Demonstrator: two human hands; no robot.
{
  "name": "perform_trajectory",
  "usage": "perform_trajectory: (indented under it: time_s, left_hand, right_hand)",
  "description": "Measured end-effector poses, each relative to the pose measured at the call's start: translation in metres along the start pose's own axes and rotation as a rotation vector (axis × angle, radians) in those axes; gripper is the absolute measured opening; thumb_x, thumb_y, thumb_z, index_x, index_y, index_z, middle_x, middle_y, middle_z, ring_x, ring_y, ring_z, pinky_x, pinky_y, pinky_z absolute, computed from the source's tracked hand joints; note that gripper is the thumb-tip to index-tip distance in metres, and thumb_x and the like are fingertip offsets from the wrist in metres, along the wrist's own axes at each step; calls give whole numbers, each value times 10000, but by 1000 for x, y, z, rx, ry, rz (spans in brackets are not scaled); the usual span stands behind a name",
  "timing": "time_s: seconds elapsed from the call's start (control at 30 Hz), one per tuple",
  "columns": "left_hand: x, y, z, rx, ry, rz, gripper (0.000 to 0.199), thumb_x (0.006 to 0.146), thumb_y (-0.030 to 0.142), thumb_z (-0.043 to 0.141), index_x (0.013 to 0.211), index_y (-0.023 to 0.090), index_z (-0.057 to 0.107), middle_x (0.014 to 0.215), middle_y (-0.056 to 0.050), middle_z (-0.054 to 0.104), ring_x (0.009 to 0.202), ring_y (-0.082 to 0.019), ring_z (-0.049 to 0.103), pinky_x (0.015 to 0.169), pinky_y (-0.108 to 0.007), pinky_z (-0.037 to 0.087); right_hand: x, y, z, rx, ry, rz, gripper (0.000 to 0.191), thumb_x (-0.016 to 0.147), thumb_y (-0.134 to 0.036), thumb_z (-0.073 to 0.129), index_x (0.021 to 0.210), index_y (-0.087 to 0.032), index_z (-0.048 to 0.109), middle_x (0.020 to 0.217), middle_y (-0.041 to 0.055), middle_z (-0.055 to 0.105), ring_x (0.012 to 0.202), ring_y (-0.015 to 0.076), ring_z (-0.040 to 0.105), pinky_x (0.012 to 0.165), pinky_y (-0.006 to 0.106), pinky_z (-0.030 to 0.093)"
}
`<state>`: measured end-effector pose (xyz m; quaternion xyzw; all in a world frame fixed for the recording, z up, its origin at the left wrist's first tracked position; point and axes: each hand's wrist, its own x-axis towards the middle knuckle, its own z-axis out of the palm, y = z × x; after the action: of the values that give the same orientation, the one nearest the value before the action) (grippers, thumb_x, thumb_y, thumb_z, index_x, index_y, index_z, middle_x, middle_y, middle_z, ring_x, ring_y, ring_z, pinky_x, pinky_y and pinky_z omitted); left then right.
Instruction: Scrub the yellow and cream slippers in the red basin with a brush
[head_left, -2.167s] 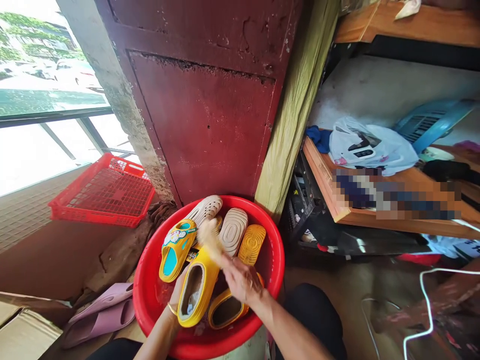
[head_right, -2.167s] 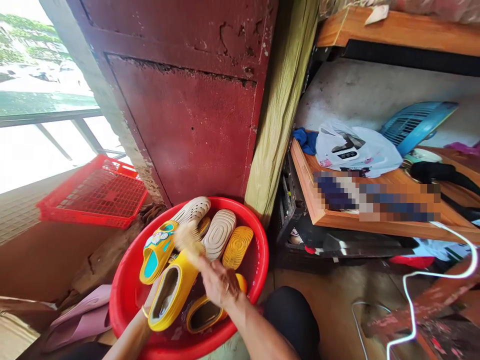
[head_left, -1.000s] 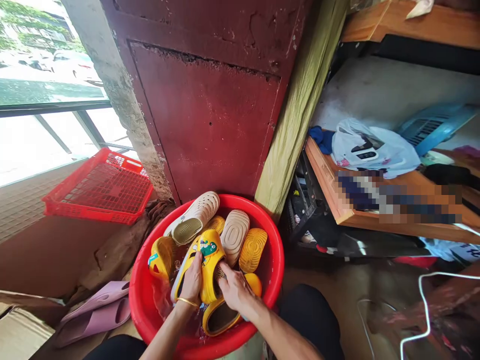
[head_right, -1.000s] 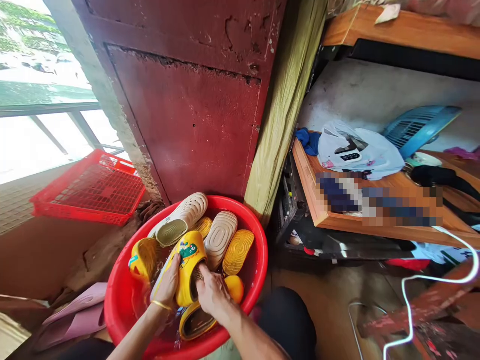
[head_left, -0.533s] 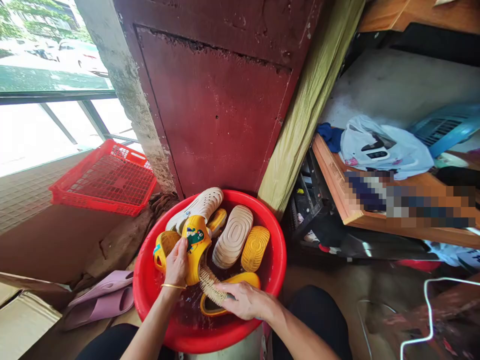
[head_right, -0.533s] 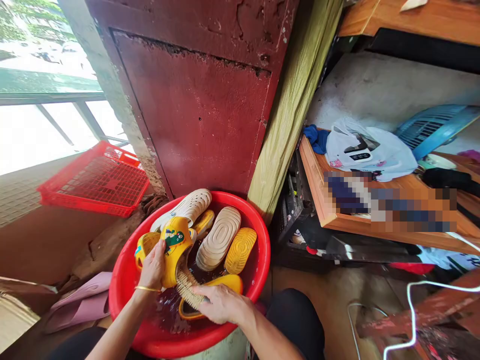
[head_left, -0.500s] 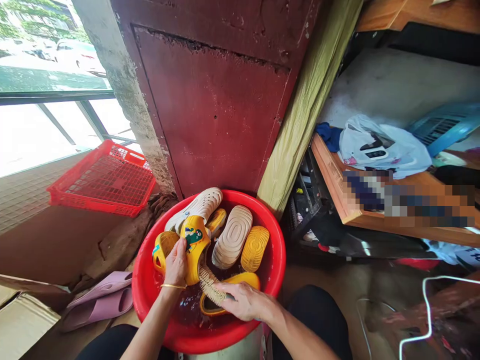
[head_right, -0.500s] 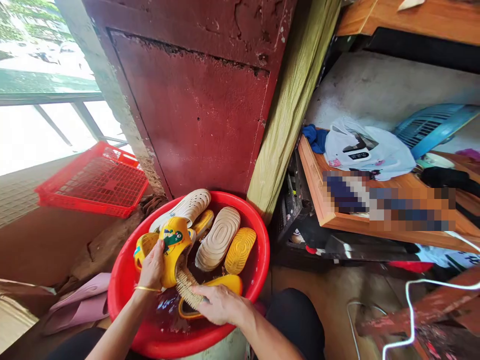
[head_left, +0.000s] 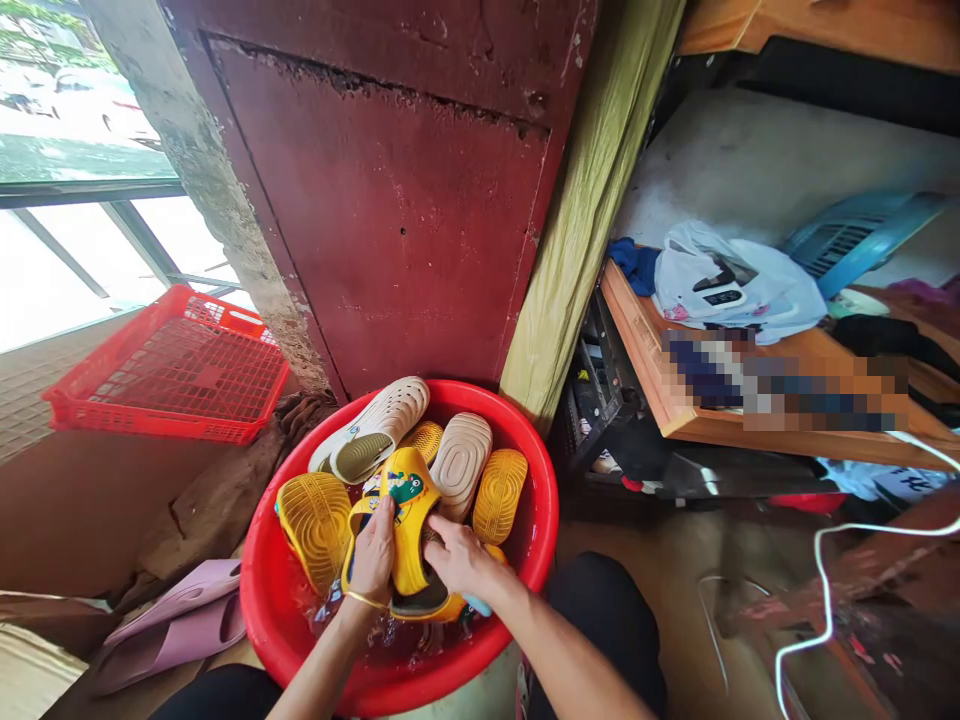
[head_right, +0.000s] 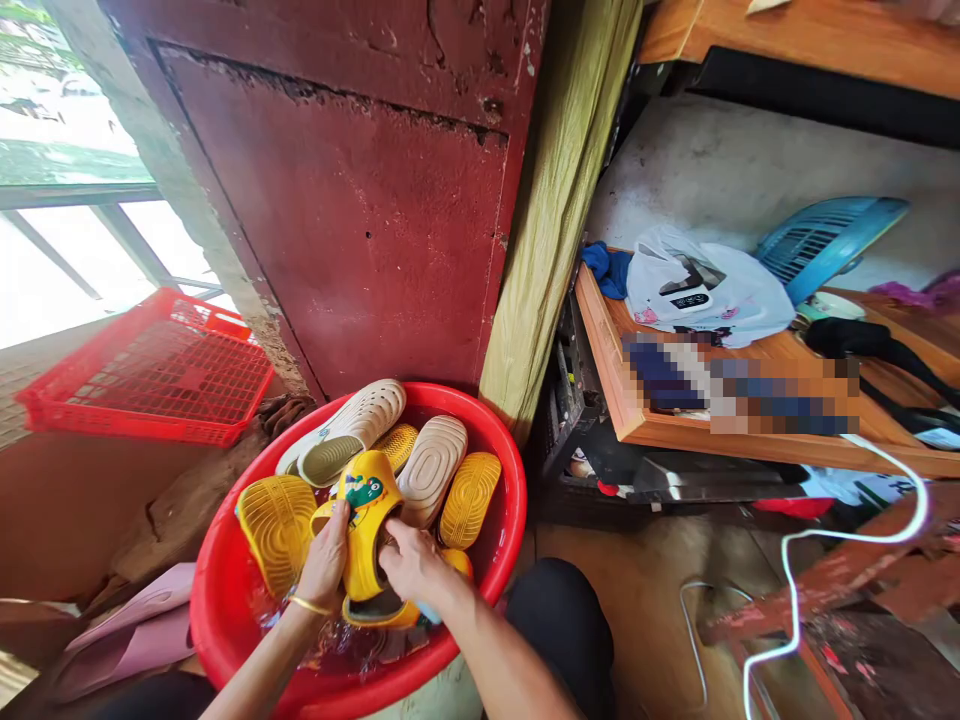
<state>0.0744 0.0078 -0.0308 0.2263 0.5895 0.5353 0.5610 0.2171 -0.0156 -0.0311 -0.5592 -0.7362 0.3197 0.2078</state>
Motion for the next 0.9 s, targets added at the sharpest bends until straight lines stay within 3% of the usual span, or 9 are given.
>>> perform_trajectory:
  time_s: [0.1, 0.17, 0.2, 0.3, 0.4, 0.53, 0.63, 0.73, 0.9]
  left_hand:
    - [7, 3, -10, 25, -33, 89, 209, 828, 362, 731, 935, 187, 770, 951, -33, 813, 1135, -287, 687, 889, -276, 575]
    - [15, 4, -19, 22, -42, 178, 350, 749, 465, 791, 952, 181, 765, 984, -33, 806, 1095, -277, 692, 875, -266, 570]
    - [20, 4, -24, 23, -45, 224, 448, 716, 526, 801, 995, 177, 761, 1023, -39, 800, 1090, -273, 690, 882, -270, 566]
    - [32, 6, -34, 85, -83, 324, 739, 682, 671, 765, 1212, 160, 710, 1103, -76, 784, 1042, -275, 703, 885, -326, 576]
    - [40, 9, -40, 270, -124, 510, 826, 733, 689, 713, 1347, 142, 634, 1176, -127, 756, 1047, -310, 712, 892, -404, 587]
    - [40, 16, -47, 620, -71, 1025, 662, 811, 564, 713, 1339, 172, 641, 1427, -174, 611, 1290, -344, 599, 1078, -478, 491]
    - [36, 24, -54, 743, -9, 1224, 639, 793, 524, 752, 1336, 208, 639, 1467, -169, 575, 1323, -343, 571, 1128, -501, 439]
    - [33, 31, -55, 670, 87, 1127, 643, 790, 555, 730, 1316, 196, 644, 1363, -157, 649, 1264, -334, 604, 1108, -491, 448]
    - [28, 39, -43, 344, 197, 658, 577, 776, 621, 645, 1118, 160, 712, 993, -81, 741, 926, -258, 675, 835, -365, 561]
  right_hand:
    - [-9, 0, -14, 156, -252, 36, 366, 957, -245, 445, 1250, -227, 662, 753, -29, 697, 443, 98, 567, 459, 191, 424]
    - [-20, 2, -17, 214, -392, 72, 468, 957, -296, 469, 1409, -266, 585, 721, -47, 682, 381, 93, 524, 411, 198, 414]
    - [-26, 3, -16, 224, -436, 70, 517, 949, -316, 494, 1463, -279, 545, 756, -37, 705, 419, 110, 570, 436, 210, 456]
    - [-42, 9, -9, 155, -393, -20, 545, 919, -328, 566, 1460, -269, 575, 1090, 52, 772, 852, 221, 749, 760, 291, 597]
    - [-51, 16, -10, 32, -319, -83, 508, 920, -315, 576, 1426, -301, 612, 1393, 41, 654, 1241, 278, 637, 1064, 355, 495]
    - [-58, 26, -40, -58, -273, -56, 538, 915, -256, 566, 1443, -359, 582, 1399, -10, 649, 1250, 253, 636, 1090, 353, 472]
    - [-57, 32, -62, -106, -194, 29, 559, 939, -247, 524, 1491, -330, 527, 1380, 25, 665, 1209, 245, 663, 1062, 358, 493]
    - [-50, 35, -65, -87, -109, 42, 602, 954, -250, 508, 1551, -285, 439, 1415, 56, 638, 1226, 238, 651, 1065, 360, 494]
    - [-31, 32, -44, -63, 38, 11, 650, 955, -228, 499, 1589, -224, 358, 1367, 92, 669, 1162, 248, 684, 1038, 387, 525]
